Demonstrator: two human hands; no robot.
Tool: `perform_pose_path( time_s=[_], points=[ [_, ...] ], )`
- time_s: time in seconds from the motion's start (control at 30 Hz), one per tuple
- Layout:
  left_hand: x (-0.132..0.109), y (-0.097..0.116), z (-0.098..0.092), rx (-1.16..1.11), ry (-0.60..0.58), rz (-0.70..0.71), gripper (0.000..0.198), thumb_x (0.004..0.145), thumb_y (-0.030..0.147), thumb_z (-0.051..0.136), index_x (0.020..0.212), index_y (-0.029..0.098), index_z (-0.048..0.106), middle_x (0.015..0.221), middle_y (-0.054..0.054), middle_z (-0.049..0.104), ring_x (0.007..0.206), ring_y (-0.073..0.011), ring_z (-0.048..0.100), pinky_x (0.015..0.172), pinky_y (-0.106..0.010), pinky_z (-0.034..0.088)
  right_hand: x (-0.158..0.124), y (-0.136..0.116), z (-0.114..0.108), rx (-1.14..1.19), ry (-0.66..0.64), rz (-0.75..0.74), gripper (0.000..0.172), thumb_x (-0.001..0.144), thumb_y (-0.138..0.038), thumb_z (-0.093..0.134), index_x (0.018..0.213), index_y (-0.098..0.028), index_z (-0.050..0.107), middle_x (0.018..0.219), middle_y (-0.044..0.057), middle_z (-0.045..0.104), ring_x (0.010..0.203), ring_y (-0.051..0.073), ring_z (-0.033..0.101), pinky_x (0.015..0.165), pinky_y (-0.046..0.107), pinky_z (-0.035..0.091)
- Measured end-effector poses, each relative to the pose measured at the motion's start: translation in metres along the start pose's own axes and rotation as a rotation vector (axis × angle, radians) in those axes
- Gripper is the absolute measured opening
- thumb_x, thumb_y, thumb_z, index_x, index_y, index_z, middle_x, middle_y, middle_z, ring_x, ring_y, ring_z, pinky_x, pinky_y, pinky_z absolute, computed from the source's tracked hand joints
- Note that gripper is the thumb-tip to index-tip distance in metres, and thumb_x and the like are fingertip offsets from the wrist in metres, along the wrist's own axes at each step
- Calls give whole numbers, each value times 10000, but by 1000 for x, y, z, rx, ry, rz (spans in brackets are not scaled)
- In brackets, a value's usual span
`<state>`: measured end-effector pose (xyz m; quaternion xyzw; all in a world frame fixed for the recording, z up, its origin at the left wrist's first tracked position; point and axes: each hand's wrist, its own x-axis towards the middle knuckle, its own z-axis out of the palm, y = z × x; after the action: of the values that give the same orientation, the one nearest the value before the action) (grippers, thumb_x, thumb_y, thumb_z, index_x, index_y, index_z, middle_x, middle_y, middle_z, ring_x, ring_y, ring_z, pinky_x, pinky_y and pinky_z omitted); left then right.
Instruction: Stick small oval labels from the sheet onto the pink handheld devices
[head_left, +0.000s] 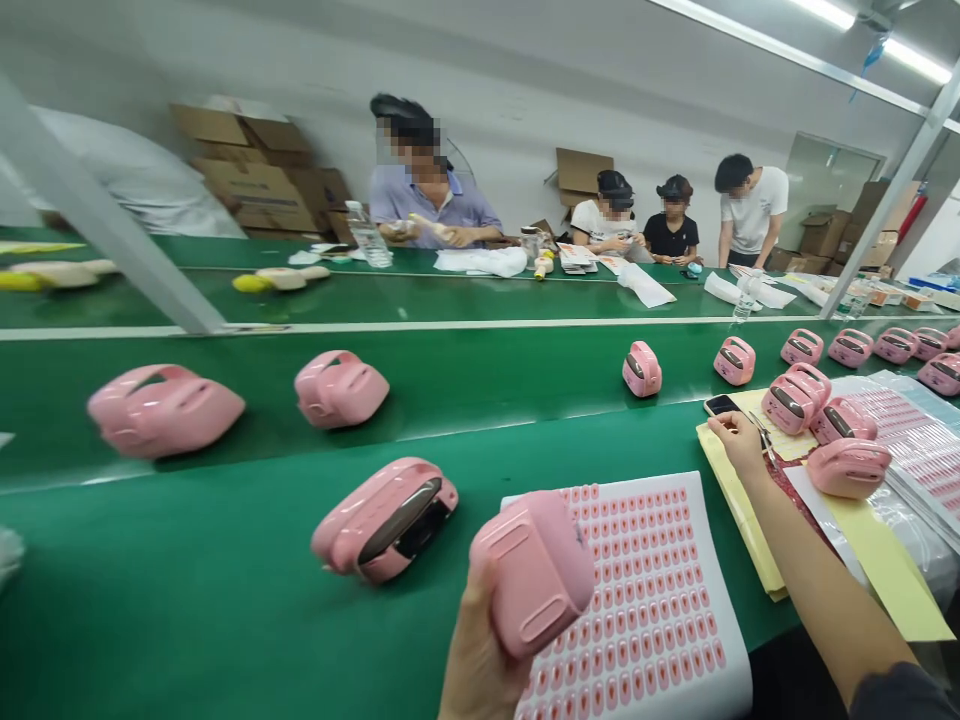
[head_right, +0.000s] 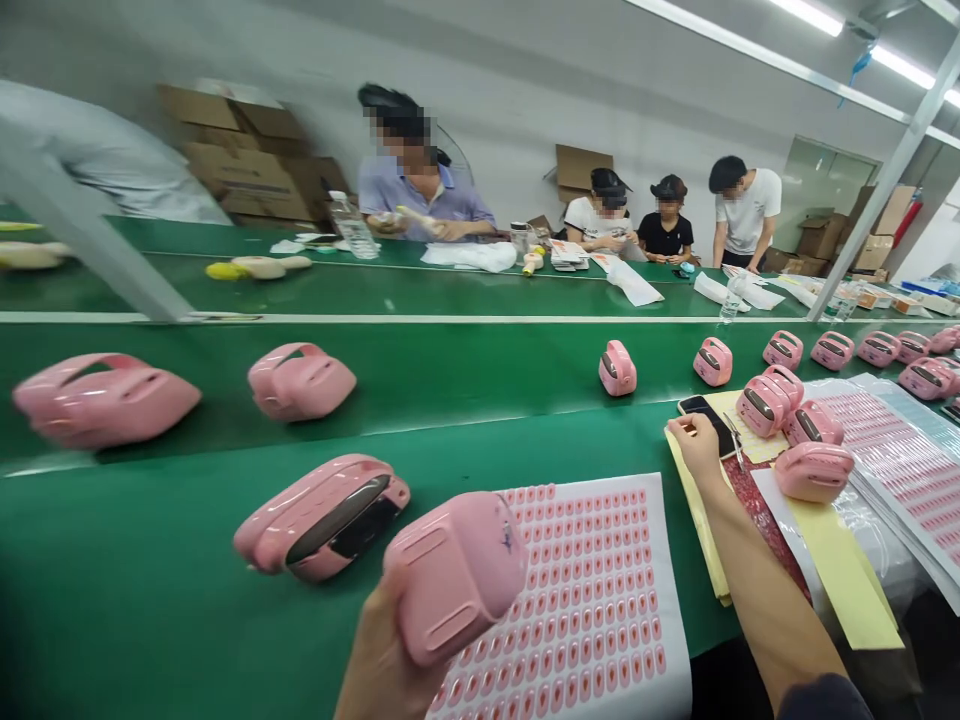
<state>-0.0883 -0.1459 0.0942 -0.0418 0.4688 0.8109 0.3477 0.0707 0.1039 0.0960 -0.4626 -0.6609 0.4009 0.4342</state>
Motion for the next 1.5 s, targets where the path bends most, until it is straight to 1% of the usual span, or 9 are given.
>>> perform_pose_path(
  time_s=[0.07,0.17,0.23,0.3,0.5,0.77,1.17,1.3,1.5],
  points=[
    [0,-4,4,43,-25,105,627,486,542,776,999,206,642,941,-31,698,916,-249,626,653,-269,526,-26,-27,16,118,-136,-34,311,677,-490,658,646,-186,596,711,29,623,747,200,582,731,336,455],
    [-2,-11,14,75,-28,236,639,514,584,756,1022,222,613,1095,-51,647,1091,-267,546,741,-268,497,-77,-62,40,286,-359,-48,304,644,-495,662,607,-199,603,792,29,637,749,177,581,691,302,449],
    [-3,-16,18,77,-29,257,670,507,592,757,1046,231,589,1123,-67,627,1111,-291,532,771,-311,494,-105,-78,53,456,-528,39,260,611,-437,708,588,-200,604,807,30,619,789,185,568,687,299,430],
    [-4,-18,19,61,-35,269,687,505,583,763,1068,240,569,1134,-75,615,1121,-310,525,804,-355,492,-124,-85,63,540,-593,124,235,575,-388,741,564,-200,601,778,25,589,838,200,550,710,306,410],
    [-2,-21,17,46,-38,260,654,525,572,761,1060,253,563,1117,-66,610,1112,-305,533,839,-385,482,-129,-84,71,528,-555,221,237,519,-365,758,516,-198,589,734,14,533,852,214,508,715,314,373],
    [-4,-21,20,14,-18,229,653,482,577,780,1010,258,567,1032,-31,614,1015,-262,572,844,-376,476,-132,-82,73,521,-510,241,221,505,-349,747,504,-190,593,730,-1,482,760,181,472,694,312,357],
    [-4,-19,18,-5,8,236,652,479,575,786,997,247,567,1035,-36,593,987,-241,565,743,-310,490,-135,-77,80,447,-489,76,156,604,-309,691,558,-204,585,746,3,478,729,169,492,682,317,427],
    [-5,-19,17,-9,17,240,635,486,558,789,992,247,567,996,-29,601,923,-225,587,734,-321,498,-140,-72,83,352,-446,-80,133,683,-250,640,593,-204,554,776,18,475,738,174,520,661,321,468],
    [-7,-26,18,-51,32,259,557,521,535,772,943,226,580,882,-10,631,748,-180,605,654,-293,497,-154,-70,82,193,-181,-648,102,813,-166,529,726,-207,560,895,70,508,863,197,549,742,355,504]
  ],
)
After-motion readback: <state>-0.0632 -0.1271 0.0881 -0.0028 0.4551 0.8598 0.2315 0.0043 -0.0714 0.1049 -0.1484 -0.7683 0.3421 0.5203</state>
